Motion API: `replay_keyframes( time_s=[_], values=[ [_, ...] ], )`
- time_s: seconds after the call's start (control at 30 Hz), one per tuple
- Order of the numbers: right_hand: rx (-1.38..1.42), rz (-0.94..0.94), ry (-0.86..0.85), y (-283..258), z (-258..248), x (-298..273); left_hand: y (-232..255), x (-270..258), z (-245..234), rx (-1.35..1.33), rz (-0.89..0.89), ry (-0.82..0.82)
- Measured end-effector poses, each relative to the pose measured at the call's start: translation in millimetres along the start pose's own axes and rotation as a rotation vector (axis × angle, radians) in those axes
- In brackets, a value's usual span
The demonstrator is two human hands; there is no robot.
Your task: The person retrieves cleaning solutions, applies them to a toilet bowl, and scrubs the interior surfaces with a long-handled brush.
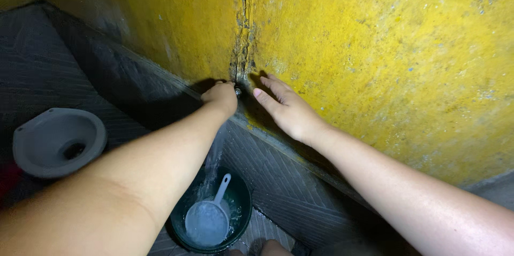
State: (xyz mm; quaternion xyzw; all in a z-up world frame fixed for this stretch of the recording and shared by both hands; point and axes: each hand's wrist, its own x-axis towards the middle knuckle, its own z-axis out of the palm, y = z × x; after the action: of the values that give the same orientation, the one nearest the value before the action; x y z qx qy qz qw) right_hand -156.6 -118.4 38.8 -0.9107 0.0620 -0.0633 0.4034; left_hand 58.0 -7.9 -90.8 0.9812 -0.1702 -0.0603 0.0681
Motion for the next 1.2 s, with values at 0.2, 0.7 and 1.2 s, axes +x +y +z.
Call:
replay_keyframes(
  time_s=[0.2, 0.7, 1.2],
  values=[
    [-0.007, 0.021, 0.0, -1.5, -8.9, -2.6, 7.6, -33.9, -28.5, -0.069, -0.099, -0.134],
    [-0.119, 0.106, -0.045, -23.0, -31.9, -83.3, 60.4, -229.2, -80.5, -0.06, 0.209, -0.019],
    [0.046, 0.249, -0.077, 18.4, -91.9, -228.5, 177.1, -327.5, -47.8, -0.209, 0.502, -0.145]
  ],
)
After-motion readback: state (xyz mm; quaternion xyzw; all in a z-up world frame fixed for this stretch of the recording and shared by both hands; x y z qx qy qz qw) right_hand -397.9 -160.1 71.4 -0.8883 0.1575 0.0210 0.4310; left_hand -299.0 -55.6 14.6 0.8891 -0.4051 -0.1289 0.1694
